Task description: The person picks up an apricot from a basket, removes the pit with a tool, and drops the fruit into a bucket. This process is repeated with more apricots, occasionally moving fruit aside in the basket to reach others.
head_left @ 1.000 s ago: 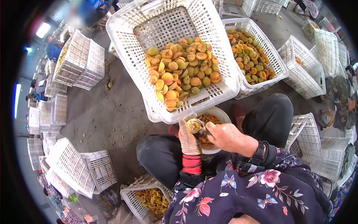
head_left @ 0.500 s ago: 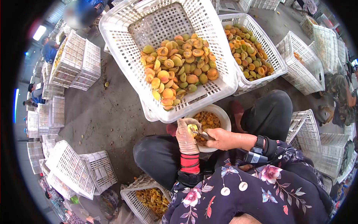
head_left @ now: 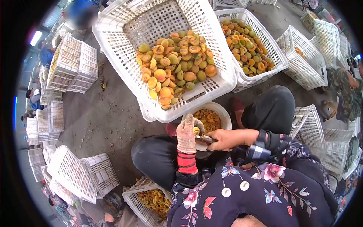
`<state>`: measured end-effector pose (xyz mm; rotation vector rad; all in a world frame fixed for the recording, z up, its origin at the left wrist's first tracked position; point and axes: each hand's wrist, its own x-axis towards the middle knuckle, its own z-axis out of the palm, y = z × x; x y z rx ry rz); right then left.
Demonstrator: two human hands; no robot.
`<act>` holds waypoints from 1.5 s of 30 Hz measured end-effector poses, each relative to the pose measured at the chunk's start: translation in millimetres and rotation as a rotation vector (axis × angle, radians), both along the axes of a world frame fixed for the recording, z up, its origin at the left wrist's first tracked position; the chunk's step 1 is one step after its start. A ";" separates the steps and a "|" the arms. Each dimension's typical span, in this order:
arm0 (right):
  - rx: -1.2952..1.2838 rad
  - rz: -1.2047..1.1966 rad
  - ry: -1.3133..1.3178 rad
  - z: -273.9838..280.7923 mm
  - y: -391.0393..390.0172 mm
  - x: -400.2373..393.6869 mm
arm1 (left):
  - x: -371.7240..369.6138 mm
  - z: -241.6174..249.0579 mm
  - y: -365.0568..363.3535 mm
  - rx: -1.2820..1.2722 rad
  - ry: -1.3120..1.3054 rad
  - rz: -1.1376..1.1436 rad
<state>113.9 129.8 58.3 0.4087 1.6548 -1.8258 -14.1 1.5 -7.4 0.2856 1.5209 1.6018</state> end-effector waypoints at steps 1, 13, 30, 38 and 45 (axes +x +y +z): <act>-0.453 -0.070 -0.083 -26.3 4.2 11.4 | 2.6 8.0 1.3 0.077 -0.047 0.020; 0.969 0.186 0.284 -38.8 1.5 37.2 | -3.3 -9.4 2.3 0.181 -0.232 0.478; 1.293 -0.795 0.475 0.5 102.0 -31.4 | 8.3 -19.9 2.7 0.073 -0.142 0.406; 1.063 -0.227 0.514 -87.6 24.6 -161.1 | 3.7 -54.0 -7.7 0.096 -0.097 0.498; 0.926 -0.469 0.290 -120.8 19.2 -217.0 | 1.5 -44.6 -12.6 0.012 0.090 0.486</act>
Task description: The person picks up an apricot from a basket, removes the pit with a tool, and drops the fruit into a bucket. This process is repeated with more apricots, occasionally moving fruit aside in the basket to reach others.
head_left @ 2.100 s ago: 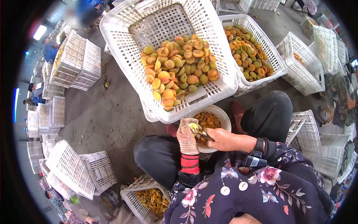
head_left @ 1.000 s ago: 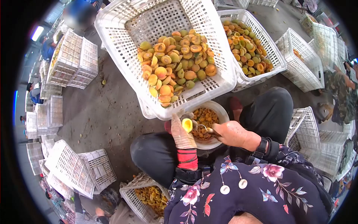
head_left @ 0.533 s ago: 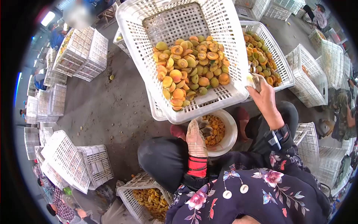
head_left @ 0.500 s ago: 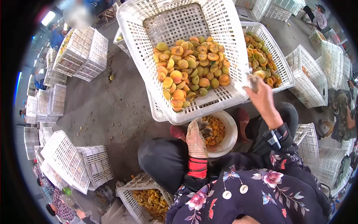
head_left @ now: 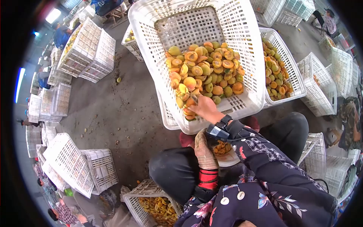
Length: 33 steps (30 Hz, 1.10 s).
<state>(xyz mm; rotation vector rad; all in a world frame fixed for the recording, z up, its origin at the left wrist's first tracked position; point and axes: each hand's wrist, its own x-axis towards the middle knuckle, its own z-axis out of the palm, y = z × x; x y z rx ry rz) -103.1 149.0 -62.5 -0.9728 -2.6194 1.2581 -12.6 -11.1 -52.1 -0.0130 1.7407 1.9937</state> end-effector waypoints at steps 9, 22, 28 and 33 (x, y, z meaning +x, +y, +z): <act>-0.446 0.055 0.105 31.4 15.1 36.8 | -7.6 20.1 4.6 0.262 -0.366 0.058; 0.066 0.215 0.125 97.6 -33.6 193.5 | 2.5 51.9 13.9 0.372 -0.321 0.070; 0.234 0.324 -0.035 104.2 -35.9 207.3 | 10.2 57.0 13.5 0.297 -0.105 -0.054; 0.247 0.335 -0.037 104.1 -42.4 211.9 | 6.9 58.1 17.9 0.364 -0.310 -0.053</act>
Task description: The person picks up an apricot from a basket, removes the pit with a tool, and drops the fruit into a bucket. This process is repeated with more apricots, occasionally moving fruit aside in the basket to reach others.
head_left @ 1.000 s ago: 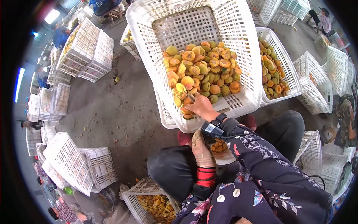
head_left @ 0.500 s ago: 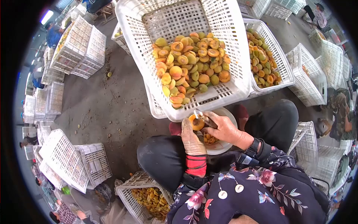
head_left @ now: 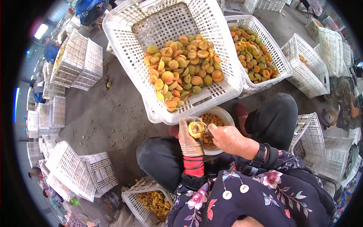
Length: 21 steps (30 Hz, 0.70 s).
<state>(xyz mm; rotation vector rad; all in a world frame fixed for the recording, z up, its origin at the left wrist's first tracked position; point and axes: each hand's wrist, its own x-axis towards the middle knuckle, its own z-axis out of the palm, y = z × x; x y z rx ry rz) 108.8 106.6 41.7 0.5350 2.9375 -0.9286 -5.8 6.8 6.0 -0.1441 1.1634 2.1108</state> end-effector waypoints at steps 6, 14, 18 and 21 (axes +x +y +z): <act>-0.149 0.015 -0.072 -2.2 -6.0 1.9 | -2.2 -6.1 0.5 -0.064 -0.014 0.043; -0.424 0.071 -0.101 -15.5 0.8 5.5 | -10.2 -6.3 -5.7 -0.305 0.274 -0.117; -0.964 -0.039 -0.347 16.3 9.3 -2.7 | -13.0 -6.2 -8.0 -0.291 0.266 -0.135; -0.665 0.128 0.218 -46.4 -2.3 10.4 | -13.7 -3.3 -7.5 -0.225 0.264 -0.174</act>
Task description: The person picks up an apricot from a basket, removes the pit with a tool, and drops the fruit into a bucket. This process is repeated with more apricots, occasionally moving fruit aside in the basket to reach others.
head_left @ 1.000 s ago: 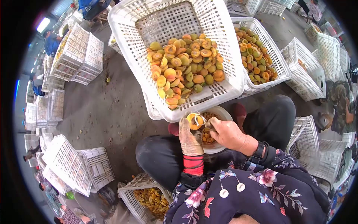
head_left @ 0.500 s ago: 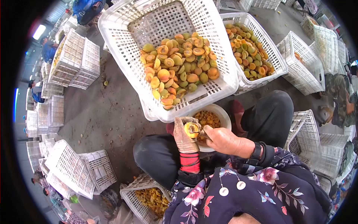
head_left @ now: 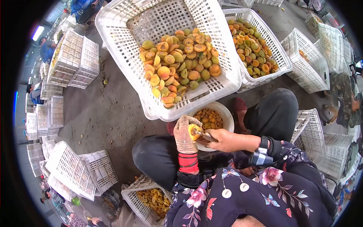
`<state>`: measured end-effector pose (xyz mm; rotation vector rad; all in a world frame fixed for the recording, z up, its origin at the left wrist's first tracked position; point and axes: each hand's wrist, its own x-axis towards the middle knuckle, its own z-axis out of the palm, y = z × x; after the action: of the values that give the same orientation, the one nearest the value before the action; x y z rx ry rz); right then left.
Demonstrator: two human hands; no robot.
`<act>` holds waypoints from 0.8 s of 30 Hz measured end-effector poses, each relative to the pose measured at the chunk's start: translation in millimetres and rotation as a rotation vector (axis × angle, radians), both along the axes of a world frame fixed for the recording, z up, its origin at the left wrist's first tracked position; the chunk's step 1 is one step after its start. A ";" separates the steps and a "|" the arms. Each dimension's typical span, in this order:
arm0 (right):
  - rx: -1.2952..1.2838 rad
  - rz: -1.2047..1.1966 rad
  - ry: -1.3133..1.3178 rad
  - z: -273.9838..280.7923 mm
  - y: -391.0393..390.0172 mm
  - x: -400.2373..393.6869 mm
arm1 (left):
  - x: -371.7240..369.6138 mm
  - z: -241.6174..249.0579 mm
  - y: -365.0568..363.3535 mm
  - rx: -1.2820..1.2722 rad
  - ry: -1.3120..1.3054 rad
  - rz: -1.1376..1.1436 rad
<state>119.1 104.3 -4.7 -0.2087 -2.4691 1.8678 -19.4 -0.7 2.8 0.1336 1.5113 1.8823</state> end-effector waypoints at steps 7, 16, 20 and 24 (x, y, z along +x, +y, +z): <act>-0.408 0.118 -0.644 51.6 9.2 -11.6 | -0.8 3.0 1.5 0.017 -0.074 -0.066; -0.637 0.188 -0.483 33.9 19.2 -2.7 | -1.7 -6.0 1.2 -0.004 -0.057 -0.167; -1.239 0.228 -0.598 46.5 21.6 0.5 | 3.6 2.2 4.4 0.244 -0.267 -0.140; -0.974 0.264 -0.576 45.6 21.8 0.8 | -1.4 4.7 0.8 0.092 -0.102 -0.232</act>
<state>119.9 126.2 40.9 -0.5131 -1.5882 3.3742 -20.9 0.2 7.5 0.2414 1.2832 1.7459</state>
